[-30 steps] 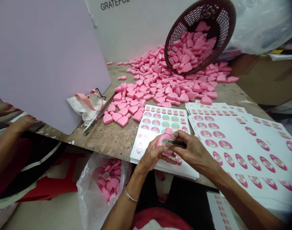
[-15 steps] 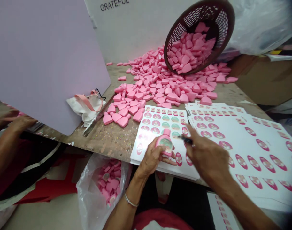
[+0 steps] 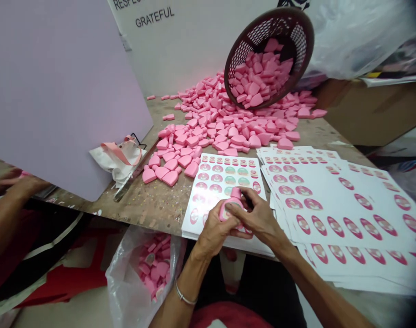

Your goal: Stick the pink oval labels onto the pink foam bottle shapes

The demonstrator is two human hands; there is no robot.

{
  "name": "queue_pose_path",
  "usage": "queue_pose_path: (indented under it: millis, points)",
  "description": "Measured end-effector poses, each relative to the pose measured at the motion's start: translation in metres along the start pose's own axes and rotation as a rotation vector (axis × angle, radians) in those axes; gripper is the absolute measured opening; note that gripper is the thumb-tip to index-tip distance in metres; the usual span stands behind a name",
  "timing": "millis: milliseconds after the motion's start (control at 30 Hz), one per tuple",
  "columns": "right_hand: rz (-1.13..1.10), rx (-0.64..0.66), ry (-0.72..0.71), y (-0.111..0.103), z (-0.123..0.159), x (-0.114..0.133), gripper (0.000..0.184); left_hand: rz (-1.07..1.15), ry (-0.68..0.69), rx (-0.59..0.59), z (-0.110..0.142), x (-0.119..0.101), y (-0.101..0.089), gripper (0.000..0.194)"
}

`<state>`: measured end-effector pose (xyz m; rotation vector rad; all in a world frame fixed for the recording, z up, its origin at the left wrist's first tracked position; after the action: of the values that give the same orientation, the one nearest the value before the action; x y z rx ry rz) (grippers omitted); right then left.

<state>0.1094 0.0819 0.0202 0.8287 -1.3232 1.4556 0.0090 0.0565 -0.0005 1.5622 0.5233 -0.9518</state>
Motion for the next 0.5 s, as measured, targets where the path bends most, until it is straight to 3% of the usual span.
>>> queue_pose_path:
  millis: [167, 267, 367, 433, 500]
  points:
    - [0.024, 0.027, 0.02, -0.014, -0.01, -0.005, 0.036, 0.023, -0.059, 0.029, 0.006, 0.005, -0.005, 0.037]
    - [0.039, -0.032, 0.03, -0.025, -0.004, -0.005, 0.04, 0.028, -0.031, 0.008, 0.005, 0.004, -0.005, 0.032]
    - [0.084, 0.008, 0.003, -0.013, 0.007, -0.005, 0.06, -0.006, -0.005, -0.03, 0.004, 0.007, -0.001, 0.034]
    - [0.157, 0.039, -0.017, -0.004, 0.011, -0.011, 0.068, -0.086, 0.016, -0.112, 0.005, 0.006, -0.01, 0.041]
    - [0.272, -0.031, -0.051, -0.009, 0.009, -0.021, 0.068, -0.242, 0.064, -0.273, 0.01, -0.002, -0.04, 0.046]
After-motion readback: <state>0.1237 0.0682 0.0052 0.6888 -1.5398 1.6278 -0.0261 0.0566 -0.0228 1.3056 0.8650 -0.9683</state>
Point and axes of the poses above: each hand's wrist, its own z-axis away from the middle knuckle, its own y-axis out of the palm, x = y × z, the point moved 8 cm from there along -z, towards the middle knuckle, and after that the axes turned 13 degrees about y, right-handed, at the moved point
